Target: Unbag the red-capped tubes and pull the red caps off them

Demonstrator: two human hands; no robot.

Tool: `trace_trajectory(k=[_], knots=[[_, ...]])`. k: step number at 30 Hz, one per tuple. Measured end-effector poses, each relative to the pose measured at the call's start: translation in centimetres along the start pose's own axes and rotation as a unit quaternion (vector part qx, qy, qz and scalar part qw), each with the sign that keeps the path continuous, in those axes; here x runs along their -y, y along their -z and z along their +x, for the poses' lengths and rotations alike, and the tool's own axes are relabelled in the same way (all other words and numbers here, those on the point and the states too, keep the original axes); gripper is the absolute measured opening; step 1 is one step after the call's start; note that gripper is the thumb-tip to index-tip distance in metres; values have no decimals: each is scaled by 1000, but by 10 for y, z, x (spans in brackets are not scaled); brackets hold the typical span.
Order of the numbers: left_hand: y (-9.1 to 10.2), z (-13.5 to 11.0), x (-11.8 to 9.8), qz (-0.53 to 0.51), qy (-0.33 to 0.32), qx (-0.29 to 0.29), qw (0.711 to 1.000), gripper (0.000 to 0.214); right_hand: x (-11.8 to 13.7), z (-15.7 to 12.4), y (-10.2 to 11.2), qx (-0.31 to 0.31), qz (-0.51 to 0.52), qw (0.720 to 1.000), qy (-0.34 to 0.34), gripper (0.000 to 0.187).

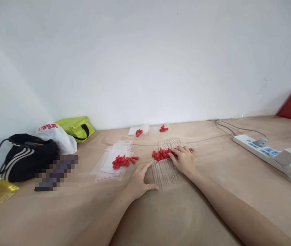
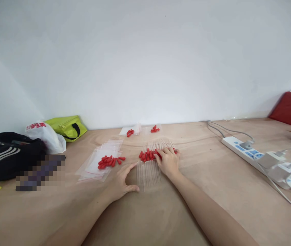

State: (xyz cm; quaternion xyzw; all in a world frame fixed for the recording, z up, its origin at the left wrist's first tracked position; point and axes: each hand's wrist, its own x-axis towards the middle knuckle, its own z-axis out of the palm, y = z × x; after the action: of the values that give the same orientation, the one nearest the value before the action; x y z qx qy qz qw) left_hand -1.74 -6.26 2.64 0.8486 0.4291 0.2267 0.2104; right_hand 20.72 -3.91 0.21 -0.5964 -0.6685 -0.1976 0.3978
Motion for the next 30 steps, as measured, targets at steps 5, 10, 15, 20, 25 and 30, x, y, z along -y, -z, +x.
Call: trace_trajectory(k=[5, 10, 15, 20, 25, 30], knots=[[-1, 2, 2, 3, 12, 30, 999, 79, 2, 1, 5, -24, 38, 999, -2, 20], [1, 1, 0, -2, -2, 34, 999, 64, 8, -8, 15, -42, 142, 988, -45, 21], [-5, -1, 9, -18, 0, -31, 999, 63, 10, -28, 31, 22, 237, 970, -46, 24], [-4, -1, 17, 37, -33, -182, 982, 52, 12, -37, 39, 71, 220, 973, 25, 21], [2, -2, 6, 154, -155, -154, 964, 21, 21, -31, 39, 105, 192, 971, 96, 23], [-1, -4, -6, 213, -173, -152, 950, 21, 31, -29, 40, 96, 200, 969, 113, 18]])
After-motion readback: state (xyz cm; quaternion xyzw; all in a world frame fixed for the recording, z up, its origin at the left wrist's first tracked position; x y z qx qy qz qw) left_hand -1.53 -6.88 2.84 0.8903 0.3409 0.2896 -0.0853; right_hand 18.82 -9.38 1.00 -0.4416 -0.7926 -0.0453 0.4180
